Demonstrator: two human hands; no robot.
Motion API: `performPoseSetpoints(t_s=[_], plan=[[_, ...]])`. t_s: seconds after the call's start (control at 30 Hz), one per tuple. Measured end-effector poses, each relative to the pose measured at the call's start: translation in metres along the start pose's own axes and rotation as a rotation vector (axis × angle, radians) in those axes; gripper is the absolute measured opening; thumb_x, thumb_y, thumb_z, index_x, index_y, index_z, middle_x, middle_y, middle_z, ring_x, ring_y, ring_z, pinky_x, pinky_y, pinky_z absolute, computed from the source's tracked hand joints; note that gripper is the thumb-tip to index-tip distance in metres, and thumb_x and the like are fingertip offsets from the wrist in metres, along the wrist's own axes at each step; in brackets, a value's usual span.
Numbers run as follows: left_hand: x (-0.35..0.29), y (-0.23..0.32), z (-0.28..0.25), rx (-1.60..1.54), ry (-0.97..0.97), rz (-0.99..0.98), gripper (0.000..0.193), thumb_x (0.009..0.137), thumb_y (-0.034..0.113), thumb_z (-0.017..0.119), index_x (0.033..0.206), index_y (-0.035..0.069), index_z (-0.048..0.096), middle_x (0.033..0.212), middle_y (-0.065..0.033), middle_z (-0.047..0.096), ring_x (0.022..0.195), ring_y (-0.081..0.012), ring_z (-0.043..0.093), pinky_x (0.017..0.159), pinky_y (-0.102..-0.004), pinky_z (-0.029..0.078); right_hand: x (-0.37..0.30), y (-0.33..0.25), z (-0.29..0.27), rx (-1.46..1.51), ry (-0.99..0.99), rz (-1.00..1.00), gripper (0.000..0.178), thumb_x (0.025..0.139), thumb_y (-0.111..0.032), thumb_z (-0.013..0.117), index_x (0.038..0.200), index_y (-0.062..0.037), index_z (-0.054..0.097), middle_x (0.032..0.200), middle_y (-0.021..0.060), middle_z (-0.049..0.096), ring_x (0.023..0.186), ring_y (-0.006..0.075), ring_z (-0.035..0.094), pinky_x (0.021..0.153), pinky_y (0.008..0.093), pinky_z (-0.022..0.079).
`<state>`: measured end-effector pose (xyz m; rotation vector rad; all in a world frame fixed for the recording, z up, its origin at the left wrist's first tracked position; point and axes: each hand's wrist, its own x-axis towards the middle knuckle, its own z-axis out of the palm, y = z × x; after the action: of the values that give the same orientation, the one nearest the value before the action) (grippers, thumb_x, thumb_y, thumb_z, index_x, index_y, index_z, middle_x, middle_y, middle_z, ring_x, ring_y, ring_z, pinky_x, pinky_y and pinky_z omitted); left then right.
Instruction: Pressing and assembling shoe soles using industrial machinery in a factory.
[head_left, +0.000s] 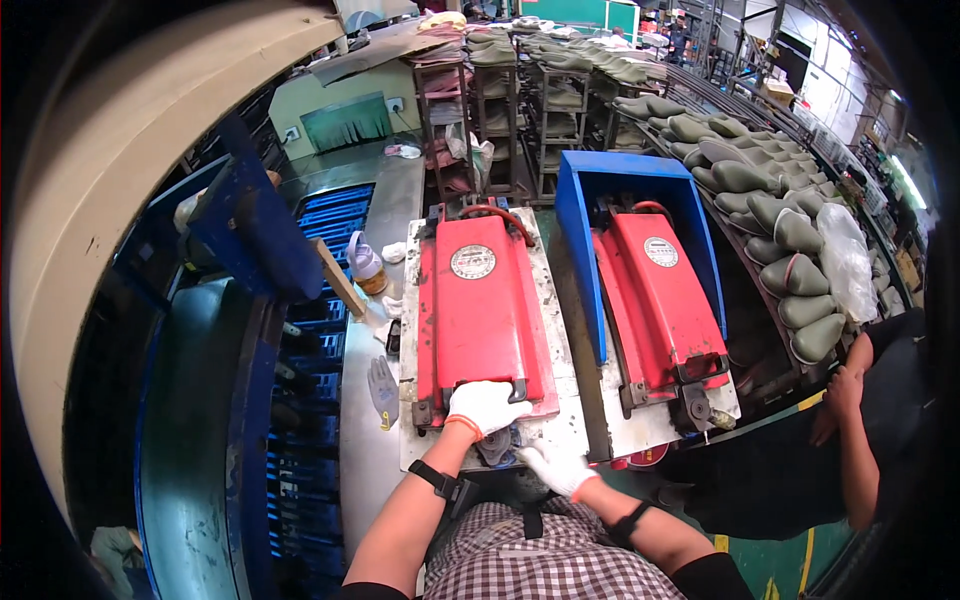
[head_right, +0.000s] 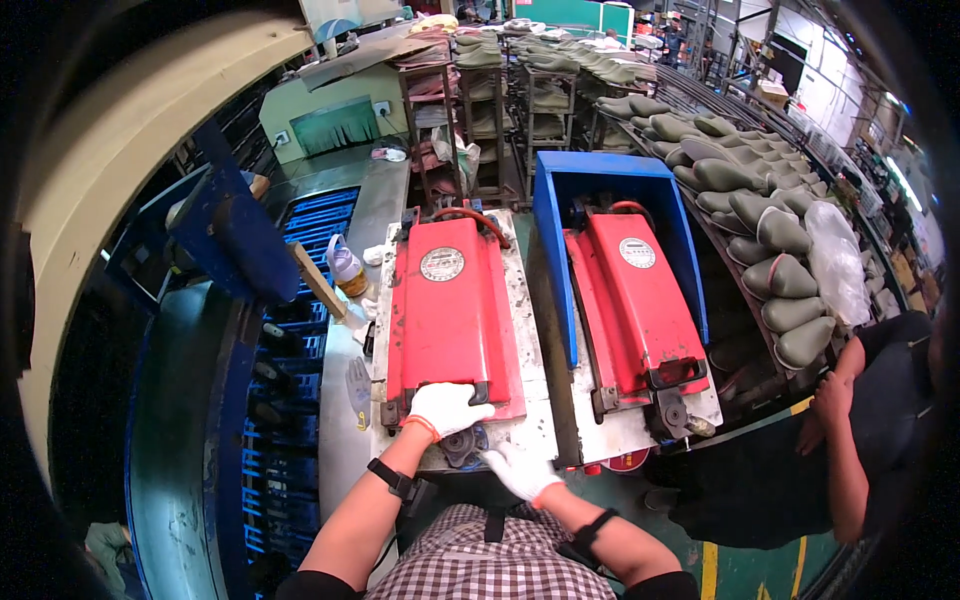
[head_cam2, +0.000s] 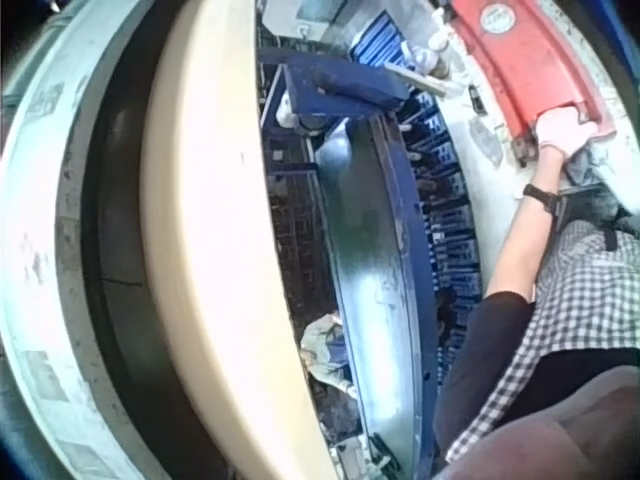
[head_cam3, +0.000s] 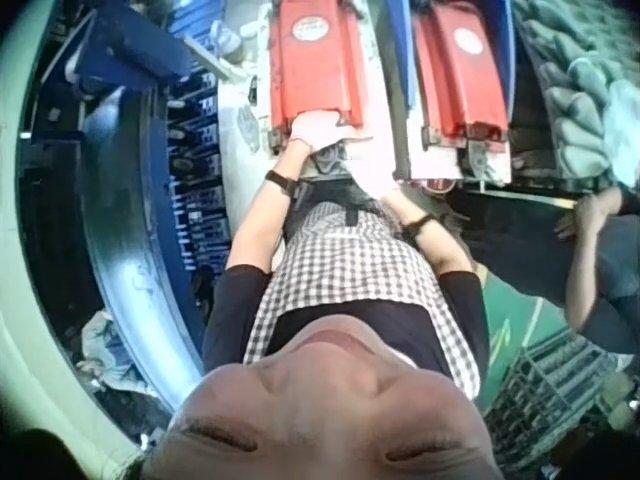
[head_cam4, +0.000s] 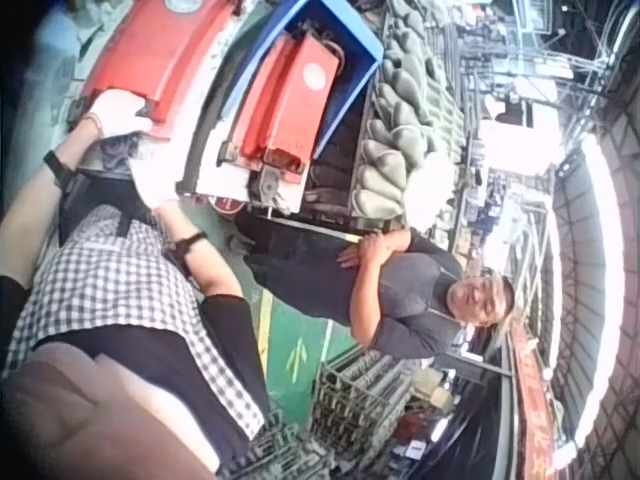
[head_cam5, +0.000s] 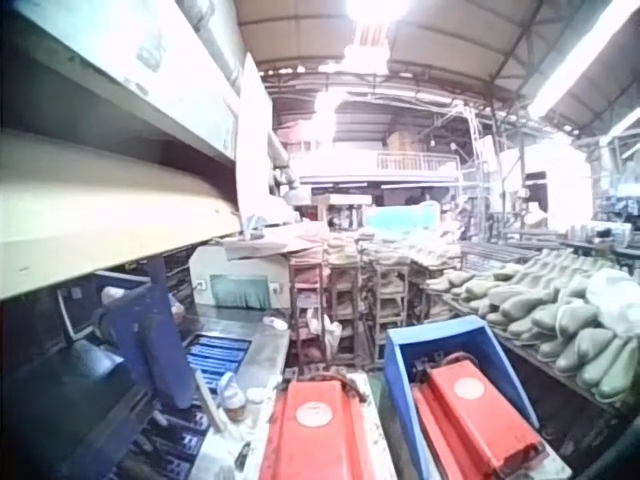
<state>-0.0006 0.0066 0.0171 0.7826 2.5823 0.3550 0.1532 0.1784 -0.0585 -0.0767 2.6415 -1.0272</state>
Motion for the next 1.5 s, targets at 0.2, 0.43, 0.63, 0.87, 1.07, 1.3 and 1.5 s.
performPoseSetpoints(t_s=[0.2, 0.43, 0.63, 0.87, 1.07, 1.3, 1.5], plan=[[-0.002, -0.002, -0.002, -0.029, -0.010, -0.026, 0.064, 0.088, 0.069, 0.059, 0.102, 0.009, 0.076, 0.102, -0.0183, 0.076, 0.099, -0.0361, 0.073, 0.088, -0.0466, 0.055, 0.013, -0.019, 0.027, 0.467, -0.441, 0.273, 0.072, 0.102, -0.067, 0.049, 0.139, -0.0069, 0.054, 0.096, 0.0154, 0.072, 0.080, 0.0249, 0.068, 0.073, 0.0389, 0.056], [-0.009, -0.007, 0.005, -0.016, 0.018, -0.004, 0.059, 0.089, 0.065, 0.060, 0.100, 0.008, 0.075, 0.099, -0.0195, 0.076, 0.096, -0.0372, 0.073, 0.085, -0.0491, 0.056, 0.013, -0.070, 0.058, 0.347, -0.820, 0.161, 0.077, 0.095, -0.076, 0.051, 0.132, -0.0088, 0.059, 0.083, 0.0097, 0.068, 0.063, 0.0204, 0.063, 0.060, 0.0341, 0.051], [-0.031, -0.010, -0.041, -0.030, 0.131, 0.147, 0.044, 0.090, 0.052, 0.061, 0.102, 0.010, 0.066, 0.096, -0.0216, 0.074, 0.091, -0.0423, 0.072, 0.084, -0.0529, 0.055, 0.018, -0.086, 0.001, 0.155, -0.795, 0.131, 0.064, 0.101, -0.063, 0.054, 0.123, -0.0042, 0.066, 0.082, 0.0046, 0.067, 0.067, 0.0174, 0.064, 0.064, 0.0335, 0.054], [-0.053, 0.013, -0.138, 0.106, 0.745, 0.380, 0.056, 0.077, 0.030, 0.078, 0.127, 0.011, 0.065, 0.097, -0.0141, 0.068, 0.092, -0.0353, 0.066, 0.084, -0.0466, 0.050, 0.061, -0.051, -0.058, 0.320, 0.012, 0.039, 0.053, 0.097, -0.049, 0.062, 0.123, -0.0029, 0.066, 0.099, 0.0214, 0.069, 0.099, 0.0339, 0.069, 0.095, 0.0437, 0.053], [-0.035, -0.012, -0.174, 0.308, 1.105, 0.446, 0.078, 0.073, 0.030, 0.084, 0.144, 0.011, 0.058, 0.139, -0.0152, 0.060, 0.131, -0.0378, 0.052, 0.113, -0.0497, 0.037, 0.169, -0.086, -0.034, -0.120, 0.457, 0.037, 0.083, 0.079, -0.043, 0.081, 0.147, -0.0054, 0.049, 0.144, 0.0281, 0.049, 0.132, 0.0459, 0.050, 0.111, 0.0499, 0.044], [-0.080, -0.030, -0.133, 0.039, 1.074, 0.474, 0.058, 0.080, 0.015, 0.081, 0.135, 0.005, 0.066, 0.145, -0.0207, 0.061, 0.140, -0.0464, 0.051, 0.119, -0.0514, 0.037, 0.221, -0.096, -0.021, -0.103, 0.271, 0.275, 0.100, 0.072, -0.041, 0.083, 0.156, -0.0110, 0.036, 0.135, 0.0331, 0.053, 0.120, 0.0439, 0.064, 0.099, 0.0492, 0.055], [-0.160, -0.082, 0.039, -1.140, 0.975, -0.201, 0.052, 0.096, 0.006, 0.067, 0.146, -0.001, 0.054, 0.140, -0.0149, 0.062, 0.129, -0.0279, 0.060, 0.113, -0.0404, 0.045, 0.153, -0.088, -0.045, 1.097, -0.030, -0.003, 0.085, 0.089, -0.042, 0.064, 0.164, -0.0172, 0.033, 0.137, 0.0066, 0.063, 0.116, 0.0220, 0.064, 0.078, 0.0372, 0.060]])
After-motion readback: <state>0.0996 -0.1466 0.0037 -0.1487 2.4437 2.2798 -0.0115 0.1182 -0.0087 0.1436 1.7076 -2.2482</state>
